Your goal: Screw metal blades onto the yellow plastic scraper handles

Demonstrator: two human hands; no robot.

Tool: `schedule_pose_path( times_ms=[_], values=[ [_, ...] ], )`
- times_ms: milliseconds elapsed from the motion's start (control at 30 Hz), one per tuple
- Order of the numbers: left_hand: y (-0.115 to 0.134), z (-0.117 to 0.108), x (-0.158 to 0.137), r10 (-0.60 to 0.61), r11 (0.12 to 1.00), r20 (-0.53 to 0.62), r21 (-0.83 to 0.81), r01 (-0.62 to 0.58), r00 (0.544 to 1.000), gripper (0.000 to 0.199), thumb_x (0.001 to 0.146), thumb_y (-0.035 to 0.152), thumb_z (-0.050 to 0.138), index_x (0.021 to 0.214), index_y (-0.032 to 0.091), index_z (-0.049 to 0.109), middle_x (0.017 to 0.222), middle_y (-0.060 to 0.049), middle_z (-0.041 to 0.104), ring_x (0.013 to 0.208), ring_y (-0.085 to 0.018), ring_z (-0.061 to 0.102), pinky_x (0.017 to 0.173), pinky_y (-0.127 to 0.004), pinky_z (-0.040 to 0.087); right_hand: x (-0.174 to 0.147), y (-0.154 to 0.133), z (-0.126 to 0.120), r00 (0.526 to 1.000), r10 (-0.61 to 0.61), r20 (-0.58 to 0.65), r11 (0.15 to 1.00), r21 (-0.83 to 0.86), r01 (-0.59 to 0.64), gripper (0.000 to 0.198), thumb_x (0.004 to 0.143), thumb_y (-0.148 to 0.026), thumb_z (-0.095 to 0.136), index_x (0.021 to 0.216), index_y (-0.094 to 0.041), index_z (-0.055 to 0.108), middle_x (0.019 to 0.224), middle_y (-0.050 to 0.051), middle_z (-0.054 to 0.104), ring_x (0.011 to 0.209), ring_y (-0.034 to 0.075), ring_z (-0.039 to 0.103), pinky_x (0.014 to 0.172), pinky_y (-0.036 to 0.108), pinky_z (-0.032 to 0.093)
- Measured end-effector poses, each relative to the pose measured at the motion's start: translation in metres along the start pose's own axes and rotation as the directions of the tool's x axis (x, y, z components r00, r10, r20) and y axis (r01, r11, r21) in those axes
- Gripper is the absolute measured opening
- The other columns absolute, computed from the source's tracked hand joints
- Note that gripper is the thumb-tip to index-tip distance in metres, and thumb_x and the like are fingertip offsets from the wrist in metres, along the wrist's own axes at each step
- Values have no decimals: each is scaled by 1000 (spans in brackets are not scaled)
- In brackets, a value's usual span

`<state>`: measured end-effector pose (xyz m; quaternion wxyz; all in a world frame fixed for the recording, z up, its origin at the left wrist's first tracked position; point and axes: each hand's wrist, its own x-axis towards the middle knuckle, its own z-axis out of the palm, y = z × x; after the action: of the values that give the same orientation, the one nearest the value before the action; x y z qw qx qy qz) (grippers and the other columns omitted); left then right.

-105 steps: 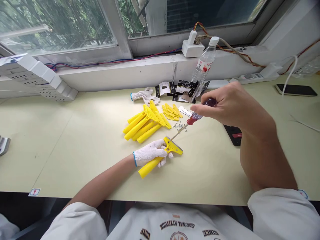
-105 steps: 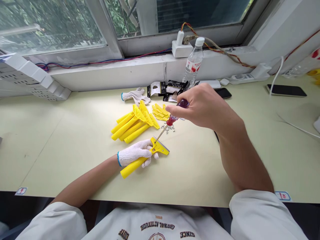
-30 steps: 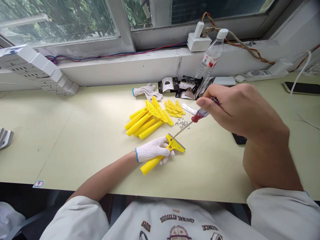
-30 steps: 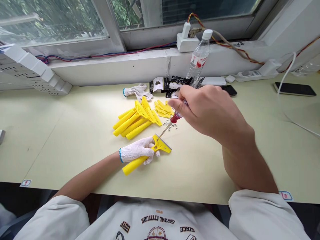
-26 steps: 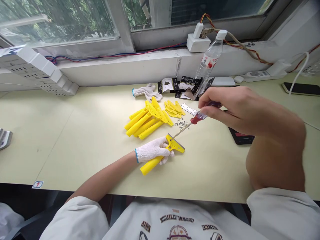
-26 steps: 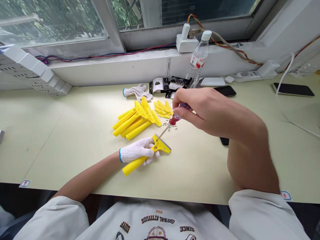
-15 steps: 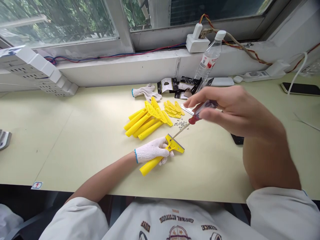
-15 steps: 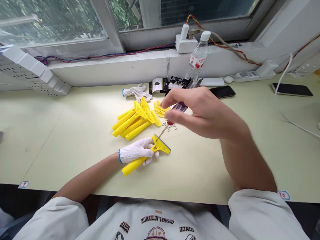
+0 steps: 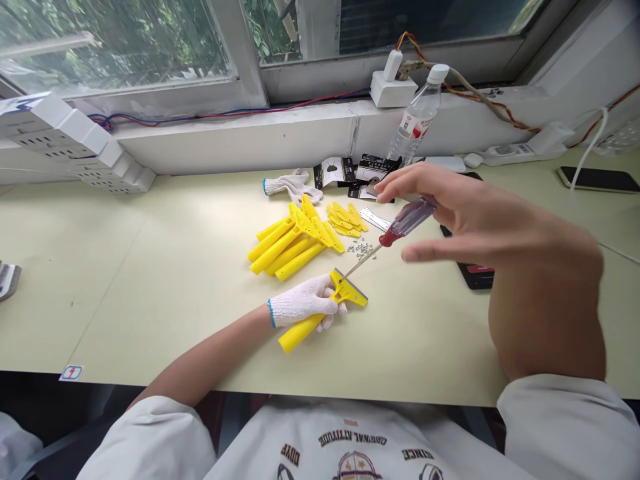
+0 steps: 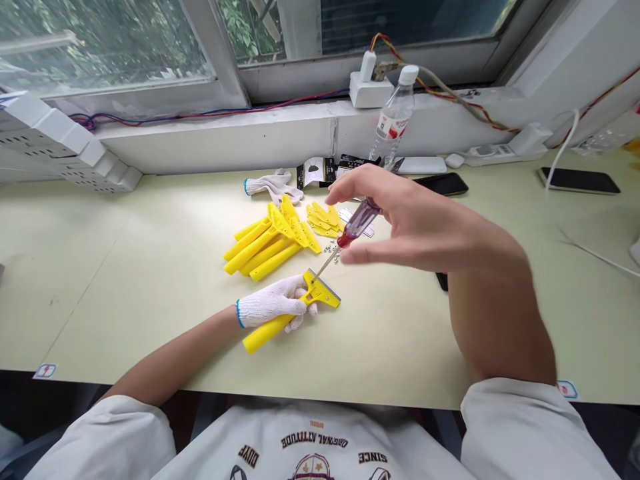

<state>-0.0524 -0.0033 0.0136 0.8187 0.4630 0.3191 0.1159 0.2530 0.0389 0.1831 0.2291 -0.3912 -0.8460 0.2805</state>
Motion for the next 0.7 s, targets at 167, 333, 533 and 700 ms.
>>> schedule_pose_path(
  times_ms=[167,333,533,700],
  values=[
    [-3,-2,1,4,1000,16,-25,-3,1000,42,88,28,76,125,19,56,113,-9,71,60,-10,65,53,-25,56,10,-7,31,936,191,-295,978,140,-155,28,111,-49,56,104,-24,66,93,6,80,71,21,75,60,33,55],
    [0,0,0,-6,1000,10,-30,6,1000,42,88,28,77,124,18,57,112,-8,71,61,-10,65,54,-24,57,2,-12,17,999,-49,-23,970,236,53,20,101,-21,63,120,-28,68,92,1,79,80,21,77,73,35,61],
    [3,1,-1,-13,1000,-7,-26,13,1000,40,90,27,76,124,17,58,112,-8,70,62,-9,66,54,-24,57,1,-16,4,977,-177,120,932,340,127,29,93,-38,71,121,-31,72,121,5,77,99,29,75,82,41,61],
    [0,-1,0,-3,999,6,-33,3,1000,42,88,28,78,123,18,57,111,-8,70,61,-10,66,52,-24,57,0,-28,27,922,195,-335,921,-260,-290,40,106,-58,50,108,-23,70,77,8,70,76,31,70,75,45,53]
  ],
)
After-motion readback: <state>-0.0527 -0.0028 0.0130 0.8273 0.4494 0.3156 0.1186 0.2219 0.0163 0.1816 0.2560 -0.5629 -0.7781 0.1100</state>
